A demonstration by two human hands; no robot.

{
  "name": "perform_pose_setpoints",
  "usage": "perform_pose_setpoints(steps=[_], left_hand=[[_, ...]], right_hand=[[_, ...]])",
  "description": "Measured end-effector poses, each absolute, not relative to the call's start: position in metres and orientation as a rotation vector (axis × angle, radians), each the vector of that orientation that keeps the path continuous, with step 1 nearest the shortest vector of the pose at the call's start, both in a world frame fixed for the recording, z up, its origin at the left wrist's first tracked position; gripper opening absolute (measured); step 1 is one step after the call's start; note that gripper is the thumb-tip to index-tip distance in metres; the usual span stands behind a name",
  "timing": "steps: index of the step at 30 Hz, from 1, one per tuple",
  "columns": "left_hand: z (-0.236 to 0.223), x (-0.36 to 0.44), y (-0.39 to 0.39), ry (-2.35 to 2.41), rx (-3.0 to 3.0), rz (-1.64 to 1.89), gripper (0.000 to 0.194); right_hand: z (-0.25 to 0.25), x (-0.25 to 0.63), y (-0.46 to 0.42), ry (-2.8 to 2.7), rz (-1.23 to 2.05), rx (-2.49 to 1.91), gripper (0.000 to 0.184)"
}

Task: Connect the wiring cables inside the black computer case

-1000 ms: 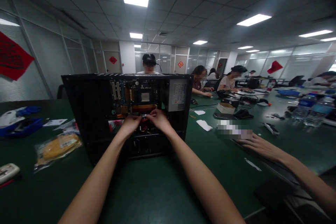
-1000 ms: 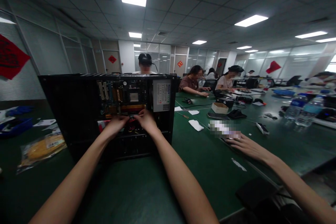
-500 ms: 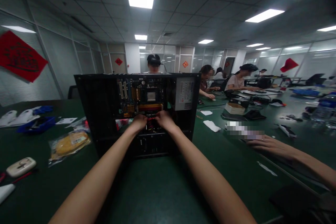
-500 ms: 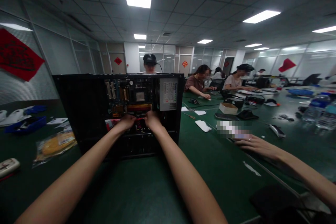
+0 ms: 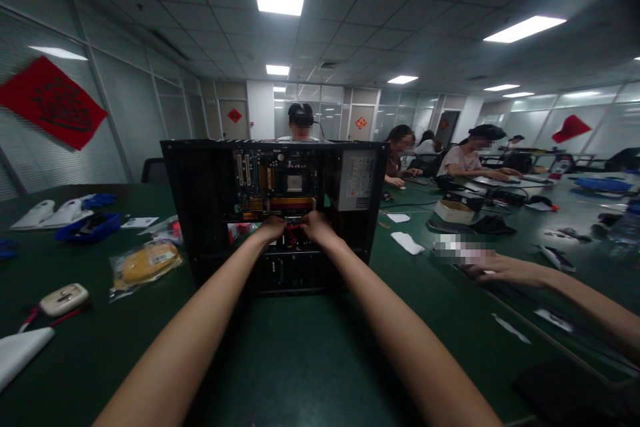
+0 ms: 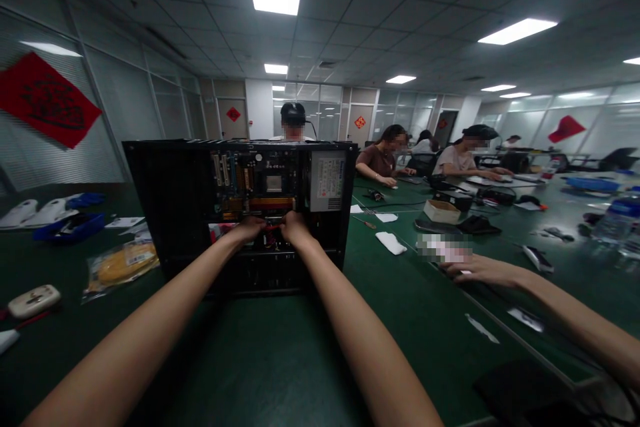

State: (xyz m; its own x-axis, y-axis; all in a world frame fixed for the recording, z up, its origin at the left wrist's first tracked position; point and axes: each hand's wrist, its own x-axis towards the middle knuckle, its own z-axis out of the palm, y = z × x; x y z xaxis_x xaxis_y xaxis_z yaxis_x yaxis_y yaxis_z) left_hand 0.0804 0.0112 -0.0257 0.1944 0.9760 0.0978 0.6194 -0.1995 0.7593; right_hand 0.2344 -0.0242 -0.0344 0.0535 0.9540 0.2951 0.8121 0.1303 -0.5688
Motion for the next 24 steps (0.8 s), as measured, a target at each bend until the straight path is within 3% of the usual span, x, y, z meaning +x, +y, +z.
perform_pose_setpoints(steps=[11,24], left_hand=[[-0.012,0.075,0.001,1.469,1.598,0.729,0.003],[-0.013,0.073,0.003,1.474,1.484,0.707,0.006]], right_hand=[[-0.028,0.232,-0.028,-1.817,0.336,-1.801,0.022],[-0.027,0.230,-0.033,-1.780,0.338,-1.761,0.023]])
